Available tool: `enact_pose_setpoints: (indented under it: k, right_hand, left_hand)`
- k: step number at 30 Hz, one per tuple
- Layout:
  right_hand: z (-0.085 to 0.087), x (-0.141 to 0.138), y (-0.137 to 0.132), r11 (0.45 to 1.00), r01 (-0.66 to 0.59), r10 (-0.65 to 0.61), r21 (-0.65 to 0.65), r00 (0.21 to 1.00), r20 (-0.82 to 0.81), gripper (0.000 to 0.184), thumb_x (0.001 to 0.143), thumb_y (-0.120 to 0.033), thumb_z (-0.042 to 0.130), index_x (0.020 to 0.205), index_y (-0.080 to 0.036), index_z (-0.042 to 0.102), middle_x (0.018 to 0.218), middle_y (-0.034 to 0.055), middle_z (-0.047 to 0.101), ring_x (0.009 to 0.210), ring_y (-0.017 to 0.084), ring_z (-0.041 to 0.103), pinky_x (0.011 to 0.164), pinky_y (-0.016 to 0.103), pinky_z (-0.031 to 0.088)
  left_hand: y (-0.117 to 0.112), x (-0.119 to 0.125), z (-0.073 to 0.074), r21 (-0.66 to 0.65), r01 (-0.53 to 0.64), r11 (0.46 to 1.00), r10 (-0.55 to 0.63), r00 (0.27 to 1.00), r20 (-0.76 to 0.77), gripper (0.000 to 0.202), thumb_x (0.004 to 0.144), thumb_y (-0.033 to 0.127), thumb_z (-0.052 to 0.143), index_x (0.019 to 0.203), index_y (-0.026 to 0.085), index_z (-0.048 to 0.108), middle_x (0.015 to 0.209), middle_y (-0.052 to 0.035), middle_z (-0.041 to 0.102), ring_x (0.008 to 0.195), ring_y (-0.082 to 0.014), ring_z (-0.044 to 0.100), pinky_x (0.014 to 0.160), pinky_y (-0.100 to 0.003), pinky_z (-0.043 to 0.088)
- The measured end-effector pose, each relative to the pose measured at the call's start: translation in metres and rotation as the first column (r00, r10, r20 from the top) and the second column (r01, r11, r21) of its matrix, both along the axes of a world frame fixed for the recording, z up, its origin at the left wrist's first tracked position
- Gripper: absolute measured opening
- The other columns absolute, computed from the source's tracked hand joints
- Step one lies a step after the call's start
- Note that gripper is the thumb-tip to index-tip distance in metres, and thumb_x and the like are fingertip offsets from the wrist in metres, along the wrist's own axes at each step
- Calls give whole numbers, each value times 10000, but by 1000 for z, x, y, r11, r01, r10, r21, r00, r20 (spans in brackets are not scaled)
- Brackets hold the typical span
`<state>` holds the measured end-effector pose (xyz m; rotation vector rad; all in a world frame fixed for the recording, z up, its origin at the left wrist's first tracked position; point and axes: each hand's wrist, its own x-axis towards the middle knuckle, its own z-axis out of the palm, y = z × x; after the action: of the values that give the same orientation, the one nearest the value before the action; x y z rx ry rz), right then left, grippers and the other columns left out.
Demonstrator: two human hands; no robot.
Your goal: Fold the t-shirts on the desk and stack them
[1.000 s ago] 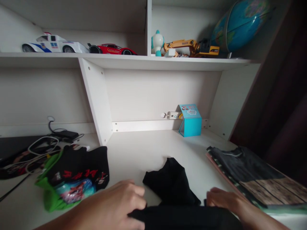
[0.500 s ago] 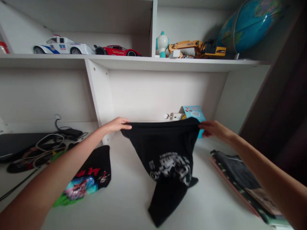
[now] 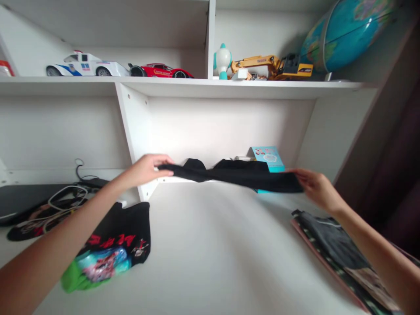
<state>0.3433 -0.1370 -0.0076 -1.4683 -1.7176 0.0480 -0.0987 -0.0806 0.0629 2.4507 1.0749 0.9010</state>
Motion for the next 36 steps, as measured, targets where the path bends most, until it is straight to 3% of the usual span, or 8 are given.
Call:
enact_pose_setpoints:
  k: [5, 7, 9, 13, 19, 24, 28, 36]
  right_hand:
    - [-85, 29, -26, 838, -224, 341, -497, 927, 157, 335, 849, -409, 385, 960, -223, 640, 972, 68, 658, 880, 207, 607, 755, 274, 459]
    - [-98, 29, -26, 785, -211, 386, -582, 901, 195, 355, 848, -425, 370, 971, -234, 643, 1009, 55, 648, 909, 210, 600, 796, 291, 453]
    - [-100, 15, -20, 795, -157, 360, -586, 900, 247, 406, 848, -449, 333, 1023, -224, 622, 1040, 54, 639, 935, 212, 591, 839, 309, 437]
    - [-105, -45, 14, 837, -70, 276, -542, 910, 308, 558, 845, -509, 296, 1233, -154, 480, 1280, 86, 484, 1183, 199, 426, 1000, 293, 293]
    - [-153, -107, 63, 814, 110, 126, -571, 925, 359, 712, 831, -625, 235, 1409, -223, 126, 1472, 94, 73, 1325, 302, 17, 1024, 504, 158]
    - [-164, -79, 69, 770, 98, 186, -630, 911, 369, 732, 785, -651, 350, 1381, -239, 248, 1443, 123, 198, 1311, 335, 92, 1023, 469, 180]
    - [-150, -57, 83, 768, 24, 269, -641, 895, 355, 636, 794, -611, 379, 1302, -230, 421, 1336, 65, 428, 1242, 249, 348, 1014, 318, 255]
    - [-179, -82, 127, 821, 297, -49, -488, 888, 457, 597, 858, -546, 285, 1377, -253, 259, 1448, 86, 203, 1315, 319, 124, 1006, 502, 188]
  left_hand:
    - [-51, 5, -73, -499, 100, 861, -355, 820, -449, 345, 689, 253, 642, 1033, 242, 622, 968, -2, 664, 865, -156, 617, 760, -220, 458]
    - [-52, 12, -87, -650, 100, 753, -493, 740, -458, 454, 674, 285, 662, 1120, 253, 584, 1001, -24, 662, 881, -171, 623, 739, -222, 471]
    - [-35, 25, -100, -641, 144, 754, -506, 750, -426, 428, 744, 331, 594, 1160, 238, 561, 1062, -43, 641, 942, -180, 606, 786, -238, 460]
    - [31, 61, -141, -216, 57, 975, -145, 897, -418, 455, 868, 362, 395, 1262, 146, 465, 1327, -107, 431, 1215, -222, 394, 1005, -302, 288]
    - [88, 82, -218, -71, -357, 931, 267, 804, -531, 718, 858, 568, 262, 1400, 105, 176, 1451, -168, 91, 1326, -320, 40, 1035, -461, 161]
    - [85, 62, -213, -140, -387, 911, 222, 748, -625, 831, 710, 750, 318, 1351, 222, 337, 1395, -164, 296, 1259, -409, 245, 982, -545, 182]
    - [94, 46, -199, -56, -402, 914, 295, 753, -588, 601, 835, 561, 294, 1302, 203, 416, 1290, -144, 466, 1202, -353, 377, 975, -553, 189]
    - [125, 22, -244, -10, -514, 857, 462, 778, -426, 529, 883, 487, 250, 1339, 236, 350, 1430, -63, 260, 1324, -258, 155, 1027, -450, 190]
